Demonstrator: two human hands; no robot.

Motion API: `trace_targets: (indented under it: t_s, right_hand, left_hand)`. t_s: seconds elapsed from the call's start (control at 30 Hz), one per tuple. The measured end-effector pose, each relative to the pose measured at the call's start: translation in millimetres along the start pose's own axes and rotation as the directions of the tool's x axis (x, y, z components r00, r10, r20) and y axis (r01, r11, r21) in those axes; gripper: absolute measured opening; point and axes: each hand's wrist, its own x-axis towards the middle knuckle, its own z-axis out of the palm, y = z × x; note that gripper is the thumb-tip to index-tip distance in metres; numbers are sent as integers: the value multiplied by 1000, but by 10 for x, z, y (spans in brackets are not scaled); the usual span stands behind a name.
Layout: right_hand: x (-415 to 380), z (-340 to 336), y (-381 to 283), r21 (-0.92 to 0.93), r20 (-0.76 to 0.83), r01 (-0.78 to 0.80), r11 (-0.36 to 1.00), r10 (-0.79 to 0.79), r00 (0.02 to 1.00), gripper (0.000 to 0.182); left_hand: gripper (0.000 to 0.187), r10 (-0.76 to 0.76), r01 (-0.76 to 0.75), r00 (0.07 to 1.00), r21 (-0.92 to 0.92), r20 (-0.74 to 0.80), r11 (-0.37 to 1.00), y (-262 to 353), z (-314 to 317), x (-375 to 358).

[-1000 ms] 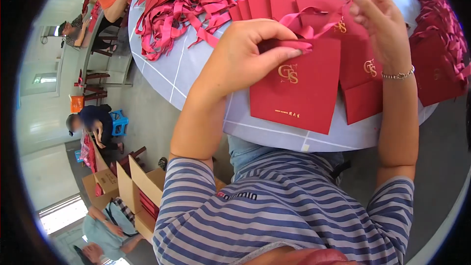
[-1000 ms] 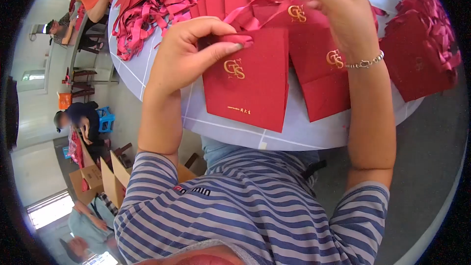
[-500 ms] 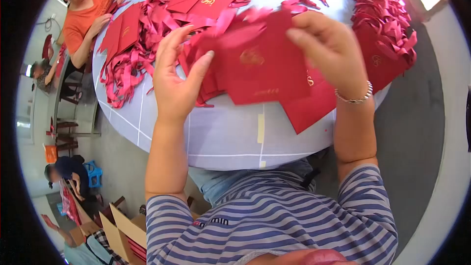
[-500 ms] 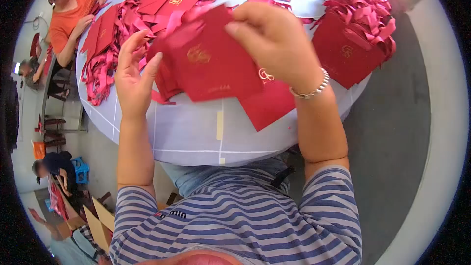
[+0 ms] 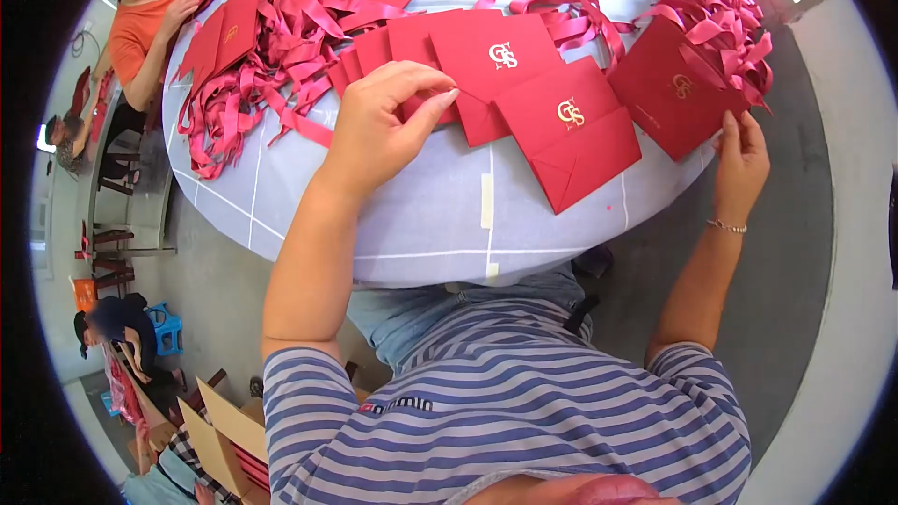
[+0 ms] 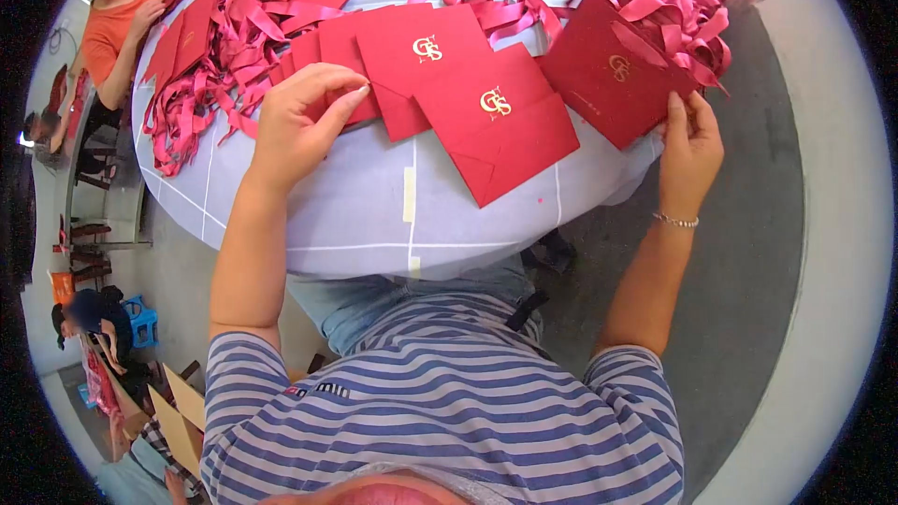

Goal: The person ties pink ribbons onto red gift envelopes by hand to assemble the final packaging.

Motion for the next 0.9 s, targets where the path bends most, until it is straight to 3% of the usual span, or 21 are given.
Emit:
trace_targets:
  t_s: [0.07,0.13,0.2,0.27,0.3,0.37,0.4,0.53,0.6,0.63,0.7,0.77,0.9]
  right_hand:
    - [-110,119,-49,106,-97,-81,991,92,991,35]
    - [-204,119,-72,57,-108,-46,997,52,993,39]
    - [-350,193,-149,-113,-273,165,980,-191,943,30]
    - [-529,242,-257,-198,-16,291,936,-300,954,25]
    - [-602,302,-392,-153,199,256,954,-224,954,30]
    - [-648,434,-397,-358,388,414,837,-270,881,42]
    - [-646,493,-310,-342,421,314,886,-154,894,54]
    - [-612,621,-173,-318,454,329,889,-162,876,60]
    - [-646,623,-196,-180,530,-51,982,140,836,64]
    - [-658,645,-221,-64,570,-164,984,171,803,58]
    - [-670,651,-445,33,612,-244,969,173,772,52]
    - [-722,667,-582,201,657,-396,896,176,733,33]
    - [-864,751,-787,279,622,-307,910,72,780,22]
  left_hand:
    - [11,13,-13,1000,31,25,999,-52,31,-9]
    - [12,29,-32,999,57,40,998,-122,58,-19]
    - [11,15,-17,999,53,34,998,-166,72,-22]
    - [11,1,-2,1000,48,28,999,-185,77,-16]
    - [11,-6,4,1000,53,26,999,-184,79,-11]
    - [11,-14,12,1000,70,21,998,-193,76,-17]
    - [12,3,-3,1000,50,9,999,-211,84,-16]
    - [12,11,-11,1000,-21,-9,1000,-236,114,-21]
    - [17,22,-22,1000,-2,12,1000,-215,110,-6]
    - [19,24,-24,999,11,25,1000,-186,92,0]
    - [23,-59,56,995,34,85,998,-158,58,-15]
    - [32,20,-19,998,-18,56,1000,-196,98,-8]
    - [42,116,-110,982,-46,150,993,-160,81,4]
